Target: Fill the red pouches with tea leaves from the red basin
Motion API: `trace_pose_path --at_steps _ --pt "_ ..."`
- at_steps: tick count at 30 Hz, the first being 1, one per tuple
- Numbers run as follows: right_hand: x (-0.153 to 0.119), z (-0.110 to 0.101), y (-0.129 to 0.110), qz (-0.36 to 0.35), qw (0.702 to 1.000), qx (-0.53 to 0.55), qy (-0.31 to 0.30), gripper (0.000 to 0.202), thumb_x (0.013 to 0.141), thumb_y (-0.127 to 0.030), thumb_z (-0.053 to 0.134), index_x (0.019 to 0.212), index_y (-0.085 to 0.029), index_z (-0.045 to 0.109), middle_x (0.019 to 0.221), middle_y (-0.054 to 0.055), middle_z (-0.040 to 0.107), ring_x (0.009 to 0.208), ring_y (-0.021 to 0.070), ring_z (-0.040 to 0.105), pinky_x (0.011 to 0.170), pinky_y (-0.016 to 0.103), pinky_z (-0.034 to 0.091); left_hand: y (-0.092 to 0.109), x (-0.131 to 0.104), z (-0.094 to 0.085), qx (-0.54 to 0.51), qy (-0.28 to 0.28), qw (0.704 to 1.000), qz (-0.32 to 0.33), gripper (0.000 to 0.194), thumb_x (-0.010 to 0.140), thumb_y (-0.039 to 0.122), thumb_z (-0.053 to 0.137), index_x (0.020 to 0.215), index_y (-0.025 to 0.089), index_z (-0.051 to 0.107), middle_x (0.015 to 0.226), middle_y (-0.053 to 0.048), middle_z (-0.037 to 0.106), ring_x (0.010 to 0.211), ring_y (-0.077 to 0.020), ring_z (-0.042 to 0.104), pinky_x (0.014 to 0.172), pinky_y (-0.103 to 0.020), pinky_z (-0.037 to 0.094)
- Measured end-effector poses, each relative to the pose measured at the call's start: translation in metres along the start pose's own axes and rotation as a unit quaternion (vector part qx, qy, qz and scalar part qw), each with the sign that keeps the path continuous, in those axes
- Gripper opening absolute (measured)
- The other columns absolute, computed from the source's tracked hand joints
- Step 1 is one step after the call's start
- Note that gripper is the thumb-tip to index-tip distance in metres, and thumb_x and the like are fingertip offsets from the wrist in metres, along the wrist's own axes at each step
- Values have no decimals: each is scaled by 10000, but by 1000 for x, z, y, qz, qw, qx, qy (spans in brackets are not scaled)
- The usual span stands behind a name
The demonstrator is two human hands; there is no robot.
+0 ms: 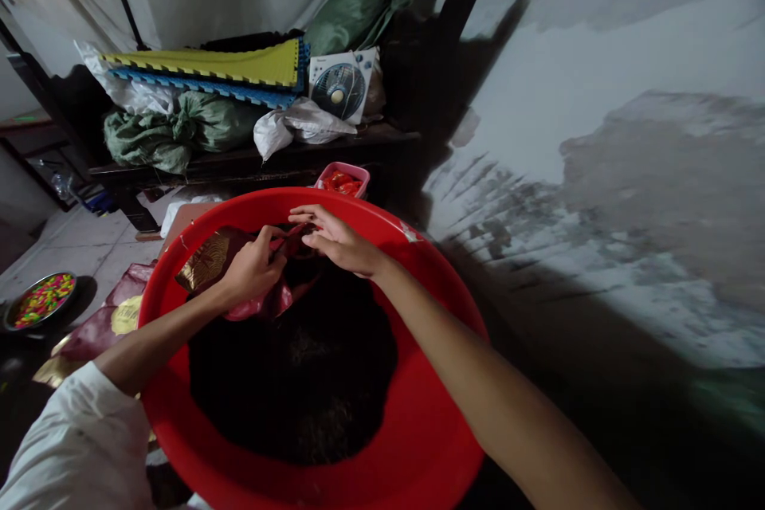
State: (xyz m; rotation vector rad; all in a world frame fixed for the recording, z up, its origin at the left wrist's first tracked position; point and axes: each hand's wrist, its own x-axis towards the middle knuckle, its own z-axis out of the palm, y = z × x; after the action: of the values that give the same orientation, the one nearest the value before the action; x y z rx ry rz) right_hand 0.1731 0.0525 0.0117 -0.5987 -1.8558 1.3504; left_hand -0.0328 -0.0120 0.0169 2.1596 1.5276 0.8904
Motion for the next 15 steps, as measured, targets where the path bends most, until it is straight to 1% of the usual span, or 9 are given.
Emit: trace_pose_path --at_steps 3,6,10,15 --pt "-2 -4 -6 41 999 26 15 539 870 -221 579 1390 -328 481 1573 78 490 1166 221 637 926 402 604 0 1 -4 13 13 1000 2 299 984 268 544 1275 202 525 901 -44 732 703 -168 670 646 -253 436" --pt "-2 -7 -8 57 997 33 29 557 873 -215 572 1406 -337 468 1604 72 468 1131 216 655 897 391 625 1 1 -9 28 18 999 -2 321 976 265 550 1290 205 522 889 -42 738 727 -181 687 685 -269 467" --pt "0 -9 -7 32 998 43 18 605 900 -238 601 1467 -359 427 1630 67 445 1191 230 661 950 412 629 4 1 -16 57 24 998 0 361 932 196 552 1293 200 527 899 -53 747 792 -206 709 737 -295 497" --pt "3 -7 -2 3 998 60 15 632 909 -225 658 1487 -333 427 1636 85 445 1271 242 652 1100 452 567 6 1 -20 77 52 995 23 367 925 176 536 1292 184 548 832 -47 729 745 -206 691 717 -295 492"
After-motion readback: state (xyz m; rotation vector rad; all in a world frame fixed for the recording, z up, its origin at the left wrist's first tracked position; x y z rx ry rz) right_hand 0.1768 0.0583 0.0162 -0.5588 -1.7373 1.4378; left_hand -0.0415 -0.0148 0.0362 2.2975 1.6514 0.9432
